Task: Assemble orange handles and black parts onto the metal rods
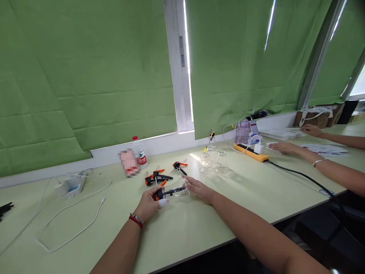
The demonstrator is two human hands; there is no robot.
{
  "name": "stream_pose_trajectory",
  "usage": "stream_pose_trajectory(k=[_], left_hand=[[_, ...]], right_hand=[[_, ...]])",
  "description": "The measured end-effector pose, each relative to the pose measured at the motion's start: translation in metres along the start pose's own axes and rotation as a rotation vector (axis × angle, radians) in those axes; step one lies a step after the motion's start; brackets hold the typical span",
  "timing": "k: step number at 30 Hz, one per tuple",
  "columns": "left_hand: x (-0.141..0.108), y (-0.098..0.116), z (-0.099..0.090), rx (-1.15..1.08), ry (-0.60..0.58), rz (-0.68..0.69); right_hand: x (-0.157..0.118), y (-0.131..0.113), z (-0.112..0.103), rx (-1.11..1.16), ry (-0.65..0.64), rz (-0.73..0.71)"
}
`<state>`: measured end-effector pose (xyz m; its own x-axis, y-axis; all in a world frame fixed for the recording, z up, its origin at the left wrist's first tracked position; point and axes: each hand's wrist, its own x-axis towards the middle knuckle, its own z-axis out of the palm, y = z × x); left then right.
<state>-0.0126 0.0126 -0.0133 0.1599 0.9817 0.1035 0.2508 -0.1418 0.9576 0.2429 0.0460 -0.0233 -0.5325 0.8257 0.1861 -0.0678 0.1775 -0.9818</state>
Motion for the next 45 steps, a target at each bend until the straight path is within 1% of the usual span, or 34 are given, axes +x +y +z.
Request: stream_pose_trajectory(k=[3,7,13,17,22,26,31,35,41,45], left_hand=[[0.0015,-0.0023,-0.0013,-0.009,0.034,0.005],[0.0013,-0.0024,-0.001,-0.015,0.032,0.002],[-0.0007,-0.0014,0.0001,-0.021,0.015,0.004],[0.0002,-0.003,-0.0003,-0.035,0.017,0.015],[0.001,-0.002,-0.0009,-0.035,0.029,0.007],[-0.0013,0.0013,0.0002,-0.042,0.015,-0.01],[-0.0029,0.0035,0.0021,-0.03,0.004,-0.006],[-0.0017,0.0024,0.002,-0.046,-0.001,-0.008],[-0.0006,0.0015,0.0006,-0.04,0.024,-0.006],[-0.0011,0.0024,0.0009,-0.028,0.018,-0.013]], right_hand=[[-0.0026,-0.0014,-0.0002,0.035,-0.051,-0.045],[-0.0023,0.0017,-0.0021,-0.005,-0.044,-0.069],[0.0017,0.0069,-0.0015,0.055,-0.015,-0.028],[0.0015,0.0054,0.0007,0.033,0.019,-0.01],[-0.0018,0.0013,-0.001,0.039,-0.002,-0.04],[-0.0027,-0.0007,-0.0027,-0.032,-0.008,-0.04],[0.0016,0.0032,-0.0008,0.027,0.031,0.019],[0.0039,0.0068,-0.0013,-0.017,0.067,0.028],[-0.0004,0.0031,-0.0031,0.008,-0.008,-0.01],[-0.001,0.0029,-0.0027,-0.018,-0.003,-0.017]])
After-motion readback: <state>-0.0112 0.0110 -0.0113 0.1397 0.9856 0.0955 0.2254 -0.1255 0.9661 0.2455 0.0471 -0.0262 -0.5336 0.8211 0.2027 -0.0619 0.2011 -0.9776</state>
